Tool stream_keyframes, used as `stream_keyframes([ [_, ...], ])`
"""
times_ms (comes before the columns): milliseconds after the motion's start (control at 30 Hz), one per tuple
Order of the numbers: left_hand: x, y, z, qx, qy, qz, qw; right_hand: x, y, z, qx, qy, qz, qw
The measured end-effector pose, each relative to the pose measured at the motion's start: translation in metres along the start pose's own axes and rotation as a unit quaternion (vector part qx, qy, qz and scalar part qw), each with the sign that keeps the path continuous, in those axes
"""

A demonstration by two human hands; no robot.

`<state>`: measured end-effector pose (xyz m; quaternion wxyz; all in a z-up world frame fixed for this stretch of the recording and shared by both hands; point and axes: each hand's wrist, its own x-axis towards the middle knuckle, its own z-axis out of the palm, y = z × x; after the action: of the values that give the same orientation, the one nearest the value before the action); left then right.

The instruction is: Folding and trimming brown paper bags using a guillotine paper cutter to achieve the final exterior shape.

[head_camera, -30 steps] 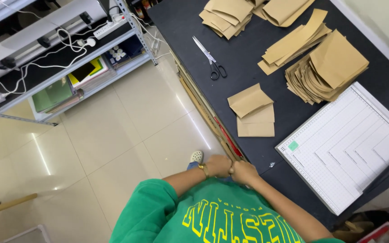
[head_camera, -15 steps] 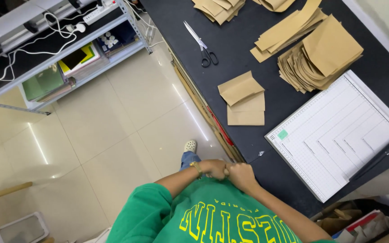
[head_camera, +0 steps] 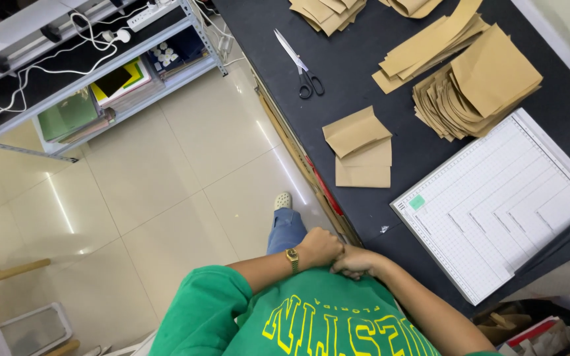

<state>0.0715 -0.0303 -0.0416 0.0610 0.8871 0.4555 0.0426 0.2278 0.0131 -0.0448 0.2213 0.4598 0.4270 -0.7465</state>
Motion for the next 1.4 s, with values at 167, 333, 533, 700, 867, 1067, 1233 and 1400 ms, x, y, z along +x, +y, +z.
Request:
stream_keyframes([
  [167,0.034,-0.045,-0.034,-0.188,-0.268,-0.118,0.937,-0.021,-0.051,0.001,-0.458,0.277,-0.083,0.841],
  [333,0.056,-0.121,-0.001,-0.518,-0.448,-0.184,0.705,-0.021,-0.089,-0.015,-0.613,0.484,-0.309,0.543],
  [533,0.095,-0.176,-0.045,-0.360,-0.352,-0.129,0.854,-0.012,-0.148,-0.052,-0.583,0.484,-0.280,0.590],
  [700,0.109,-0.191,-0.048,-0.005,0.024,0.041,0.999,-0.039,-0.183,-0.072,-0.251,0.303,-0.181,0.901],
  [867,0.132,-0.204,-0.052,0.039,0.228,0.163,0.959,-0.031,-0.162,-0.092,0.136,0.122,-0.137,0.973],
  [1067,0.147,-0.213,-0.049,-0.007,0.162,0.136,0.977,-0.018,-0.168,-0.114,-0.195,0.341,-0.097,0.914],
  [1233,0.162,-0.227,-0.108,-0.127,0.013,0.077,0.989,-0.055,-0.191,-0.108,-0.327,0.517,-0.112,0.783],
  [1400,0.183,-0.246,-0.135,-0.407,-0.155,-0.025,0.900,-0.087,-0.204,-0.121,0.006,0.621,-0.360,0.696],
])
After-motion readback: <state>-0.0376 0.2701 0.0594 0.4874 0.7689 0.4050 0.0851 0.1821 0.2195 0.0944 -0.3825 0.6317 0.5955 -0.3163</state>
